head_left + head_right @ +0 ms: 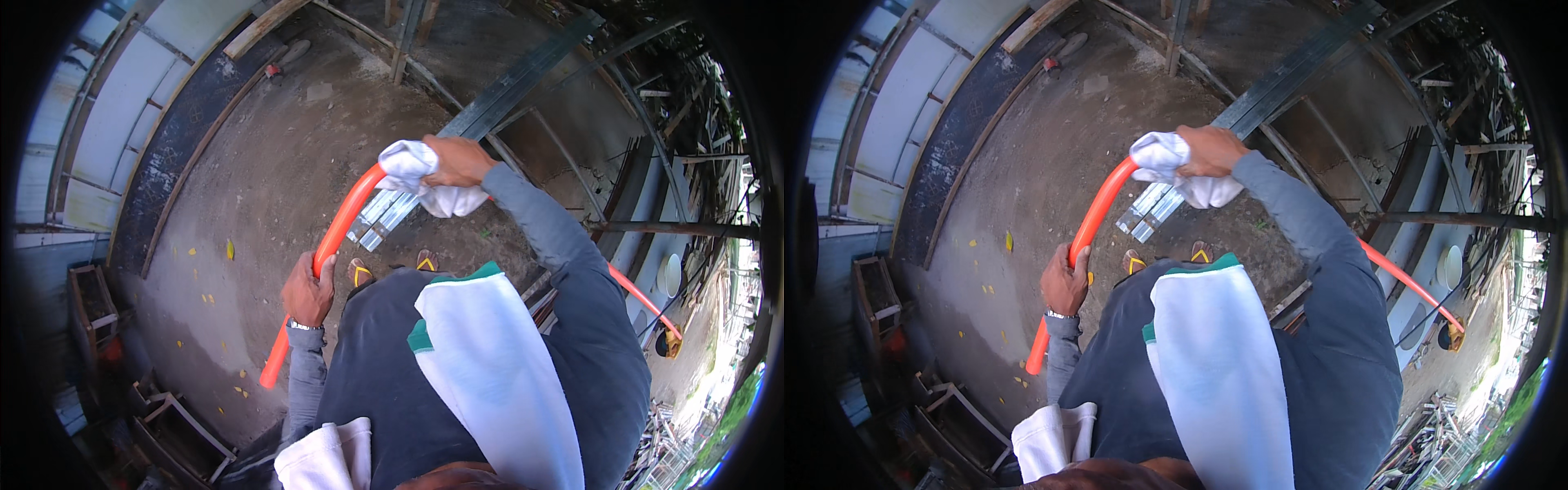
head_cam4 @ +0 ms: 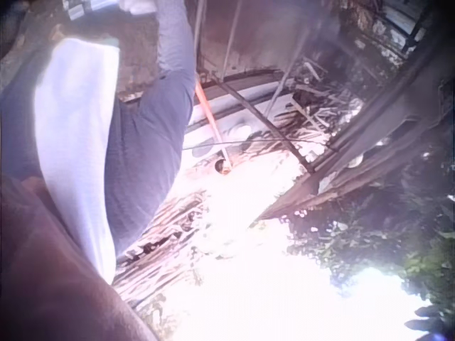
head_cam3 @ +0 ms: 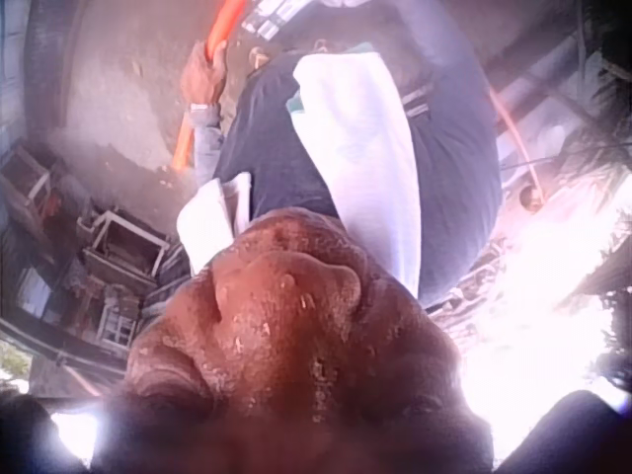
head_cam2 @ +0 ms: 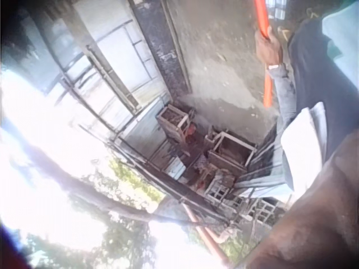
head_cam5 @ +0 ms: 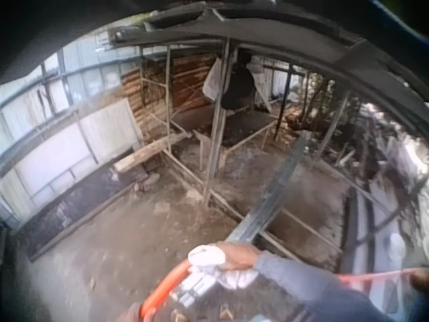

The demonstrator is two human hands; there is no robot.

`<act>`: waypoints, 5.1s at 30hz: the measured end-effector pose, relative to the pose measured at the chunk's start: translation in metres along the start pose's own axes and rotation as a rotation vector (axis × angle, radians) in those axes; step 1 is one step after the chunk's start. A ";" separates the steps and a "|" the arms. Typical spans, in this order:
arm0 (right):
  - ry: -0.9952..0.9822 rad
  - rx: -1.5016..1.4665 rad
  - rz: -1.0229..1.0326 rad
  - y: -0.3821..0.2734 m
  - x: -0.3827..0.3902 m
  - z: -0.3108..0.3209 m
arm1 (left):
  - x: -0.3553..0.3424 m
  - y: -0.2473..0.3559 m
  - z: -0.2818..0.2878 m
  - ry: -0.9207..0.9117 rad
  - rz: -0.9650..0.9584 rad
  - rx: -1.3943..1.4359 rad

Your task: The person heats a long red plastic pipe over a portable gas stove flame, then bends it into a curved shape. After bending, the person wipes the pipe with a white cloth while standing in a workshop area.

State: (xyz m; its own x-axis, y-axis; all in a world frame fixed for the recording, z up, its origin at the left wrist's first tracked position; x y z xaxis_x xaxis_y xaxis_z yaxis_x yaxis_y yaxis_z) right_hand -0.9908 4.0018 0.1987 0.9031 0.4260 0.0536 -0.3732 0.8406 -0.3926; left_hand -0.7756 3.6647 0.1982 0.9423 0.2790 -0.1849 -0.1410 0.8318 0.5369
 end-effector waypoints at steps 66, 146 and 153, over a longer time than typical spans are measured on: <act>-0.405 -0.901 -0.639 0.110 0.139 0.003 | 0.046 -0.065 -0.044 0.089 0.038 0.094; -0.140 -0.293 -0.253 0.198 0.148 -0.055 | -0.053 0.217 0.012 -0.201 -0.764 0.087; -0.242 -0.342 -0.330 0.182 0.137 0.016 | -0.043 0.074 -0.107 -0.527 0.027 -0.043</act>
State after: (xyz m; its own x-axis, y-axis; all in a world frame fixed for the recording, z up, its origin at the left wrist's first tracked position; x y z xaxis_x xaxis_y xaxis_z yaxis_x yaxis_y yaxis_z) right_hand -0.9388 4.2187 0.1491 0.8709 0.2564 0.4192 0.0495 0.8029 -0.5940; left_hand -0.8589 3.7652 0.1578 0.9614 0.0307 0.2735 -0.1692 0.8496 0.4996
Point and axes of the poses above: each hand's wrist, its own x-axis away from the middle knuckle, its own z-axis out of the back of the hand, y = z × x, the point moved 2 cm from there along -x, towards the middle knuckle, and after that the axes turned 13 degrees about y, right-handed, at the moved point
